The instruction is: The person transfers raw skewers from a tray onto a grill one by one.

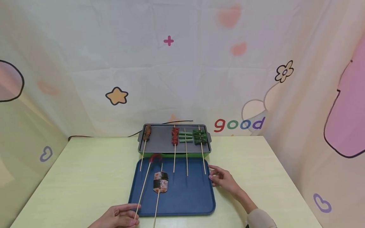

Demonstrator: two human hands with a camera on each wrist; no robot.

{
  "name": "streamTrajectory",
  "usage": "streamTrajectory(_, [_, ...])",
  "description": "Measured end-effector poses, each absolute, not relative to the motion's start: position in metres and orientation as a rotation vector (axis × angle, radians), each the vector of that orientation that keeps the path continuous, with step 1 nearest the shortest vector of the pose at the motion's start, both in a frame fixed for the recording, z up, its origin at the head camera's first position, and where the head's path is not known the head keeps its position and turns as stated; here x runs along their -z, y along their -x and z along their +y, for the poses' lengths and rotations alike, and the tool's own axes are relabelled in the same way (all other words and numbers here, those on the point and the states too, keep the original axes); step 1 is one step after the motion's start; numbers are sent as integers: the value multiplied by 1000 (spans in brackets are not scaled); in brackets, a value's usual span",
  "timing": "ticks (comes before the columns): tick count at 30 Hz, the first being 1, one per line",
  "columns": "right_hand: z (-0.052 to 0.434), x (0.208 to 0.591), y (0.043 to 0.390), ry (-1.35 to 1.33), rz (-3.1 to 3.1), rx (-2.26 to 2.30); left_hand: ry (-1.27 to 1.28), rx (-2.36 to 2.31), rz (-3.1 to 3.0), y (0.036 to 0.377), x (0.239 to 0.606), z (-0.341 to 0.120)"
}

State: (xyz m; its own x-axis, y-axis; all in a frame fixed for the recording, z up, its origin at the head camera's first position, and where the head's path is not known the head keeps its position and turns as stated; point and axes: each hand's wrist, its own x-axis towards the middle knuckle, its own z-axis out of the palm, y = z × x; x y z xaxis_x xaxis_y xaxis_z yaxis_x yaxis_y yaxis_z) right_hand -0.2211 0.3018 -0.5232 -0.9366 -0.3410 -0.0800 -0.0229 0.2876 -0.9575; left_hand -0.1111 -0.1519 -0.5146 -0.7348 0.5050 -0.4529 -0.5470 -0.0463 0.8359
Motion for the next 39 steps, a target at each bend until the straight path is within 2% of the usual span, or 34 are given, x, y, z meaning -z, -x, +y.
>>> streamTrajectory(10, [303, 524, 221, 353, 2295, 1691, -60, -1971, 1376, 122, 496, -141])
streamTrajectory(24, [302, 523, 221, 324, 2305, 1681, -34, -2070, 1488, 174, 449, -117])
streamTrajectory(39, [303, 525, 223, 337, 2311, 1673, -58, -2044, 1555, 230, 443, -118])
